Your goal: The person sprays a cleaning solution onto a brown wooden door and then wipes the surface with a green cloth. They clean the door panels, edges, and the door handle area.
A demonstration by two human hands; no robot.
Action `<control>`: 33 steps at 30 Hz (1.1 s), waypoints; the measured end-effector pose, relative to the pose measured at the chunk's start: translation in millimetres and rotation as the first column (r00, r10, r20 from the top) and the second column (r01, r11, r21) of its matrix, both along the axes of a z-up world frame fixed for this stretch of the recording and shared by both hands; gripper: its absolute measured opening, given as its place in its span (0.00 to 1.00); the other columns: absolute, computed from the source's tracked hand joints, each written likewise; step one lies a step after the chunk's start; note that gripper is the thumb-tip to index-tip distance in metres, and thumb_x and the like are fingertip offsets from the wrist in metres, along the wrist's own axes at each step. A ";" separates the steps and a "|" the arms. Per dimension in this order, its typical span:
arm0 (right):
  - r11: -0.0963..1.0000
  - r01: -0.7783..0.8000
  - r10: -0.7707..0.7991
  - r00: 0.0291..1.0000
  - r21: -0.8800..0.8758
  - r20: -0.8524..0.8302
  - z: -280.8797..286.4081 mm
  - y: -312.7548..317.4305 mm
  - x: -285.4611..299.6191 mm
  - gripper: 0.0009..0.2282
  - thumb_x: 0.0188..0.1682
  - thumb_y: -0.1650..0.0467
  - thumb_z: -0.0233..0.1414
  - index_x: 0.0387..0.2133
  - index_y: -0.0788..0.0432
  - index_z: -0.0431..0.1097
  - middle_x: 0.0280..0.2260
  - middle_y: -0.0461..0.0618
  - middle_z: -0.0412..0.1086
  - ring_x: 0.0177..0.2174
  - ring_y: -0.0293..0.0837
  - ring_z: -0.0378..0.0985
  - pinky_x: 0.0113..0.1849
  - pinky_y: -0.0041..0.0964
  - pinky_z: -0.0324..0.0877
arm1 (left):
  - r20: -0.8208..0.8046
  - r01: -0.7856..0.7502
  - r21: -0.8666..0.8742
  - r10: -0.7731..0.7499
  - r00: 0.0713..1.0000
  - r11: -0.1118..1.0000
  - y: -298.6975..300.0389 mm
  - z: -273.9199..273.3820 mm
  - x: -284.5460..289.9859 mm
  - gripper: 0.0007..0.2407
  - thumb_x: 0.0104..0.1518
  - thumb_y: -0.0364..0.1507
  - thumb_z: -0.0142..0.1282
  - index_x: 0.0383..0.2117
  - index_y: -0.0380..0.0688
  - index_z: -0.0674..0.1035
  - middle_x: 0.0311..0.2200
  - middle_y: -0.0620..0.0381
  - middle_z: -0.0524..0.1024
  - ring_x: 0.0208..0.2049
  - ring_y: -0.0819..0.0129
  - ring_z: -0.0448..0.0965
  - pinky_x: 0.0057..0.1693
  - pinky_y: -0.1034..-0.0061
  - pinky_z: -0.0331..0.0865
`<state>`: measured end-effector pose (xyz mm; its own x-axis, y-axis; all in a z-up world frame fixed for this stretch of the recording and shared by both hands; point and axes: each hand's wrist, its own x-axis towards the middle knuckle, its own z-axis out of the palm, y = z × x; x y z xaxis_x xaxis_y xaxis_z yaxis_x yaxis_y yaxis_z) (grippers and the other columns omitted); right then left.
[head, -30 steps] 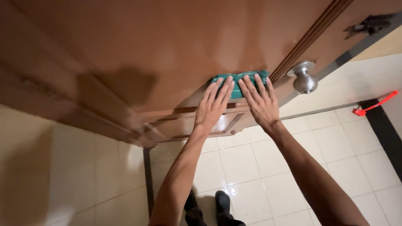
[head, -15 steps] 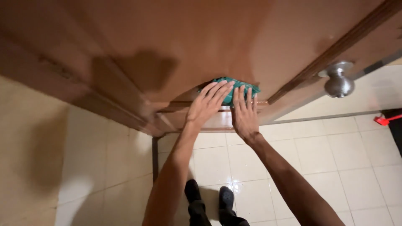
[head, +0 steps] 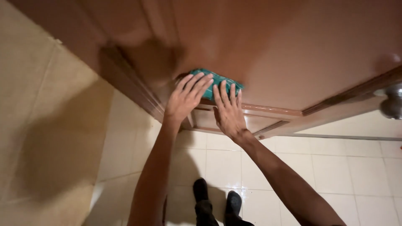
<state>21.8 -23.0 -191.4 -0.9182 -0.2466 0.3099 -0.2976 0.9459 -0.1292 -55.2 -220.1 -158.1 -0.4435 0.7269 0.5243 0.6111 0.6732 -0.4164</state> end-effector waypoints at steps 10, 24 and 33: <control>0.956 0.021 0.038 0.980 0.294 -0.193 -16.3 -23.0 -22.0 0.32 0.52 0.70 0.52 0.72 0.48 0.50 0.71 0.46 0.50 0.67 0.57 0.54 0.65 0.61 0.47 | 0.144 -0.164 0.168 0.140 0.980 0.972 -21.5 -72.5 10.6 0.25 0.61 0.26 0.50 0.69 0.43 0.67 0.71 0.55 0.60 0.70 0.60 0.60 0.75 0.67 0.52; 0.808 -0.097 0.209 0.970 0.581 -0.129 -53.7 11.8 -19.3 0.33 0.46 0.69 0.51 0.70 0.50 0.55 0.70 0.39 0.51 0.67 0.41 0.53 0.65 0.47 0.48 | 0.398 -0.313 0.298 0.181 0.899 0.902 29.6 -186.3 33.0 0.30 0.57 0.20 0.53 0.69 0.38 0.62 0.71 0.47 0.56 0.71 0.54 0.56 0.75 0.62 0.51; 0.780 -0.099 0.238 0.960 0.618 -0.148 -42.2 71.2 -2.5 0.29 0.50 0.68 0.49 0.68 0.51 0.57 0.68 0.41 0.57 0.66 0.40 0.55 0.66 0.45 0.48 | 0.345 -0.213 0.387 0.074 0.936 0.897 84.0 -186.6 48.1 0.27 0.56 0.19 0.53 0.66 0.35 0.66 0.69 0.44 0.61 0.69 0.50 0.62 0.73 0.61 0.56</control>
<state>19.3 48.2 -233.6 -0.7758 -0.5903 0.2227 -0.4128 0.7418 0.5285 -7.1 -136.1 -344.7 -0.7175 0.3913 0.5763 0.5452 0.8304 0.1150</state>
